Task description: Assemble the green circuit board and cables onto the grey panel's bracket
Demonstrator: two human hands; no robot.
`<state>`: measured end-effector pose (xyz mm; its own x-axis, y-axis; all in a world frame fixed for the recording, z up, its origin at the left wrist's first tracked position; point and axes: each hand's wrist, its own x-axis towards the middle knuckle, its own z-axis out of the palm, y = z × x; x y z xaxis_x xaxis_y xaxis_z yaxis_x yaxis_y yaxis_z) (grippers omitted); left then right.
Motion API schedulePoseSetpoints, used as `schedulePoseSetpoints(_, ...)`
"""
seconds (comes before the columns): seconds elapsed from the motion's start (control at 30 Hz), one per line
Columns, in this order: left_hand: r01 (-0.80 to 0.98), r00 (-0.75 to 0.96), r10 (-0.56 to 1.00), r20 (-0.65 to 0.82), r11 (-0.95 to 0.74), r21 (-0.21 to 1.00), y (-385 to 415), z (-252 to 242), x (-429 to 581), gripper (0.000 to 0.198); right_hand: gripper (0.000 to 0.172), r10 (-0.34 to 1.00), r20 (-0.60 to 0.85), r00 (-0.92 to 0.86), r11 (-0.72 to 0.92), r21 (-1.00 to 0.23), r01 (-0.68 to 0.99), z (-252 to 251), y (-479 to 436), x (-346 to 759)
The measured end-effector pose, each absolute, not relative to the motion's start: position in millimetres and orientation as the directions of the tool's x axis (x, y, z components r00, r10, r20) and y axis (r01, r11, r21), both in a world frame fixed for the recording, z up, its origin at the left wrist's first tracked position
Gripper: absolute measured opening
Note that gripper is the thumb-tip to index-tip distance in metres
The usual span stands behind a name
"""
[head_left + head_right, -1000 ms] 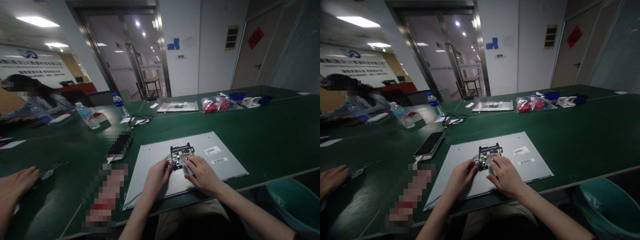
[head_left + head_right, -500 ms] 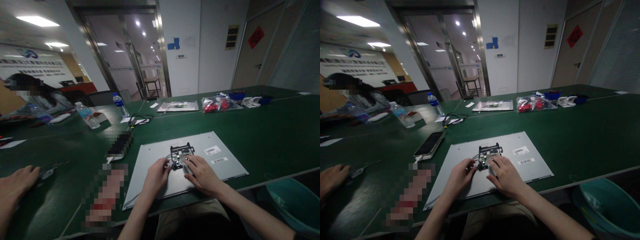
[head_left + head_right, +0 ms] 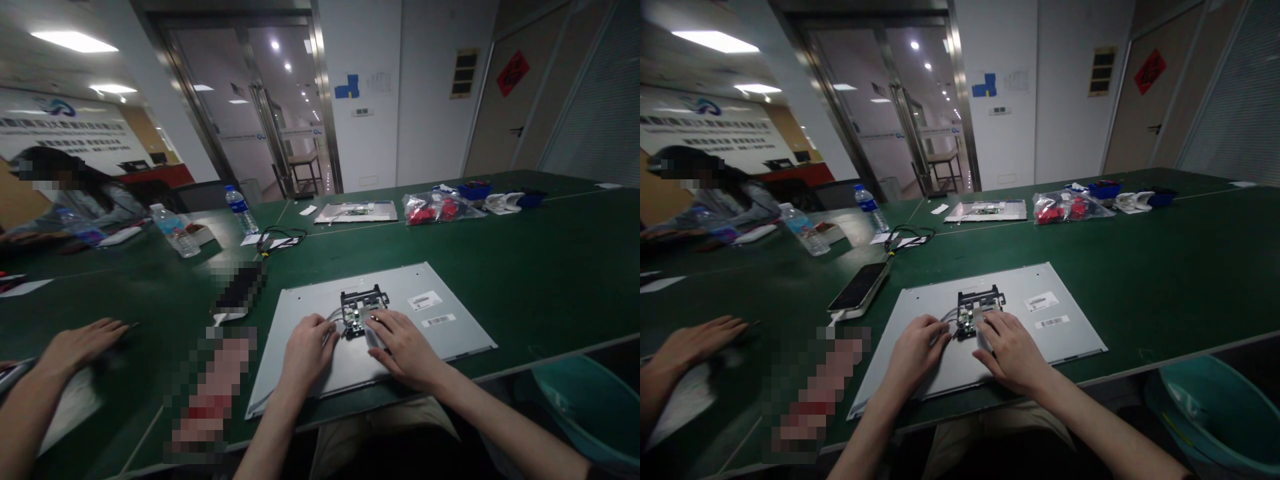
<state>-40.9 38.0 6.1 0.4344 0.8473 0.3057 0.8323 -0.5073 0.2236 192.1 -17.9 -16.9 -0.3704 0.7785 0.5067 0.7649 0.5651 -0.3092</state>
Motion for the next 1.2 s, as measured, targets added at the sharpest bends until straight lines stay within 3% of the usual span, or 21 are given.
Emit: schedulePoseSetpoints(1.2,0.825,0.43,0.854,0.293,-0.503,0.257,36.0,6.5,-34.7,0.011,0.044,0.777,0.503,-0.379,0.573,-0.315,0.756,-16.5,-18.2,192.2)
